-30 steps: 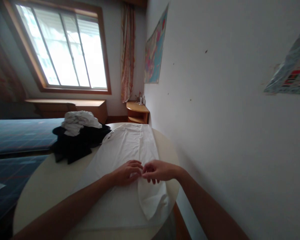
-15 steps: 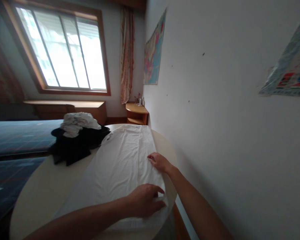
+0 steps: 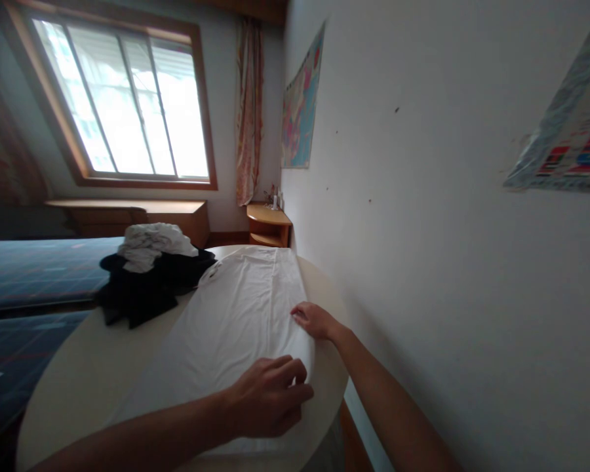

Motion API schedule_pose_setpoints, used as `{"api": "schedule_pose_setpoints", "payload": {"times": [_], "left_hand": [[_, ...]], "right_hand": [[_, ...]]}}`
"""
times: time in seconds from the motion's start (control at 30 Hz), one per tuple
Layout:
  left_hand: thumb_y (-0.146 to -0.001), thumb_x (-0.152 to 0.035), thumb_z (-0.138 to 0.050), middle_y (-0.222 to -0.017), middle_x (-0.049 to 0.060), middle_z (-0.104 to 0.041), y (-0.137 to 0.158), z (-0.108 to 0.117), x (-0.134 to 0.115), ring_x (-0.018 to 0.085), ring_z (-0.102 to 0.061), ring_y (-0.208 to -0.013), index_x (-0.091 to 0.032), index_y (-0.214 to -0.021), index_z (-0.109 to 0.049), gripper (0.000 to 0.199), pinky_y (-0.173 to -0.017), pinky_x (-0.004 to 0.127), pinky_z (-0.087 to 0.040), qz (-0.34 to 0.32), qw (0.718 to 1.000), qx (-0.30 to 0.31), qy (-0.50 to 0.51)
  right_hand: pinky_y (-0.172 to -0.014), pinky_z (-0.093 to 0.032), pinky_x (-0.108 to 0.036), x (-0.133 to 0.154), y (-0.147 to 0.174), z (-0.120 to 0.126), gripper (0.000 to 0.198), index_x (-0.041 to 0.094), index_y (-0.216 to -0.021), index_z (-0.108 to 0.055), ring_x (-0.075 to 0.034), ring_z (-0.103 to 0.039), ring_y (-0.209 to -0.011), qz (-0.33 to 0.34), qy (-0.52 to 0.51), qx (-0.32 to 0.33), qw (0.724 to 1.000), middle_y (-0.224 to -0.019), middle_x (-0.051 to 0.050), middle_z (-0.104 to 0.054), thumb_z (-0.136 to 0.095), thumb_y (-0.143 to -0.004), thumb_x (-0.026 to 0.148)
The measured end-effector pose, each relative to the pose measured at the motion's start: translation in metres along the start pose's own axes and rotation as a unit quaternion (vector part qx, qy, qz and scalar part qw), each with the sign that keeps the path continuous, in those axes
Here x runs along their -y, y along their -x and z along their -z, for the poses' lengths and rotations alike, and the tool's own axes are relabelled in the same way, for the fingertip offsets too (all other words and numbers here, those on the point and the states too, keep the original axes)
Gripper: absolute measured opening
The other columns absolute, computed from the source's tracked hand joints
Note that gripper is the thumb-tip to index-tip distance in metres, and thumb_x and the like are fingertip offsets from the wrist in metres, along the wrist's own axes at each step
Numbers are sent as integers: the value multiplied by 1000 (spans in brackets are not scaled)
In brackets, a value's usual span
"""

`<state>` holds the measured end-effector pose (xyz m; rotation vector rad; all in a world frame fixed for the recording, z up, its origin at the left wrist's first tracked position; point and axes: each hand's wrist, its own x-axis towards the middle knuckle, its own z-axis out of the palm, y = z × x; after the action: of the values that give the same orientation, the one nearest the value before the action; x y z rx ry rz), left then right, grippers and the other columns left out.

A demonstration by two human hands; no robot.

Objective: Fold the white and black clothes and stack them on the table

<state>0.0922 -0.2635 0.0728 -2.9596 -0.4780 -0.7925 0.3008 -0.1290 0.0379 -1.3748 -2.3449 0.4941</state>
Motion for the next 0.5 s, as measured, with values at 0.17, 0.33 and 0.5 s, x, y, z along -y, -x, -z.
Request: {"api": "schedule_pose_setpoints", "payload": {"times": [0.17,0.33,0.5], "left_hand": [[-80,-12,-52,-103,2,-63,5,3,16,14,-63,-81,-24,-101,-64,28,-71,25,-51,110,990,-7,86],[-80,-12,-57,-103,0,-64,10,-2,14,15,-64,-90,-27,-100,-65,26,-77,24,-50,83,986,78,118],[-92,-34,-56,-112,2,-65,7,-17,-5,19,-65,-91,-31,-121,-58,29,-69,26,-50,-16,986,140,91]], "right_hand": [[-87,-49,-32,0,3,4,31,18,-110,-70,-21,-66,-96,-15,5,17,1000,-110,-9,-72,-50,-87,26],[-89,-48,-32,0,4,4,29,18,-107,-71,-22,-65,-99,-9,14,15,1000,-111,-9,-71,-52,-87,28],[-89,-48,-32,0,0,4,27,16,-106,-71,-22,-65,-99,-10,37,27,999,-109,-11,-71,-53,-87,25]]}}
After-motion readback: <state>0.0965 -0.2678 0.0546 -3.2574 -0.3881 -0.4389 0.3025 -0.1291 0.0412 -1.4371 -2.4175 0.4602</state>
